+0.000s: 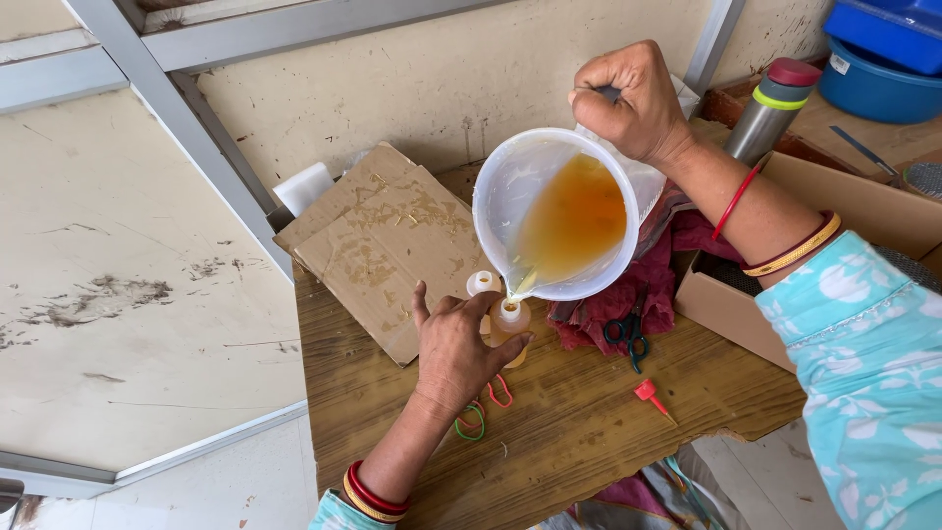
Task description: The person fills small plastic bottles with liquid and applies liquid to circular mesh filters in a manufacturing setting.
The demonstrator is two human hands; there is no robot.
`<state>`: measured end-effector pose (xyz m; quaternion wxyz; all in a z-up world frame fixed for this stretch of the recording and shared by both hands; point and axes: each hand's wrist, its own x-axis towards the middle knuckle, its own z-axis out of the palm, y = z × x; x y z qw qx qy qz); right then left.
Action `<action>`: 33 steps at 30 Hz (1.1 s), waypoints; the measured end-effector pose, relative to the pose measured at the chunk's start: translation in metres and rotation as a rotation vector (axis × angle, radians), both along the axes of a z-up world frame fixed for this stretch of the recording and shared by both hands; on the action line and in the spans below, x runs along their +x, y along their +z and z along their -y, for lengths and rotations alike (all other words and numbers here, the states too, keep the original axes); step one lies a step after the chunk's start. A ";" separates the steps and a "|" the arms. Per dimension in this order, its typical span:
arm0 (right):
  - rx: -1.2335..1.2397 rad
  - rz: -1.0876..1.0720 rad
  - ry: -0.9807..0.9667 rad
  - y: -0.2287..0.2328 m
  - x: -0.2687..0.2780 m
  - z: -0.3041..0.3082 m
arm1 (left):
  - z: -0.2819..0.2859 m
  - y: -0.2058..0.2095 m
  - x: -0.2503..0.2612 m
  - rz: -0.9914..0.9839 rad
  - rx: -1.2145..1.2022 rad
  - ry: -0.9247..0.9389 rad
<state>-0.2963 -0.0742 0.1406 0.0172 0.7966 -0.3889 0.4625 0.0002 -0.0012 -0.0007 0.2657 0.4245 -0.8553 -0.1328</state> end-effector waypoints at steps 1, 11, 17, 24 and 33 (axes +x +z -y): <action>0.001 0.012 0.005 -0.001 -0.001 0.000 | 0.000 0.001 0.000 0.005 0.002 0.003; 0.045 0.092 -0.012 -0.006 -0.007 0.000 | 0.000 -0.001 0.001 -0.014 -0.020 0.004; 0.054 0.161 0.007 -0.012 -0.013 0.003 | -0.001 0.001 0.001 -0.031 -0.020 -0.002; 0.078 0.215 0.010 -0.023 -0.018 0.007 | -0.004 0.004 0.000 -0.023 -0.023 0.000; 0.094 0.272 0.008 -0.032 -0.024 0.006 | -0.006 0.010 0.000 -0.047 -0.051 -0.004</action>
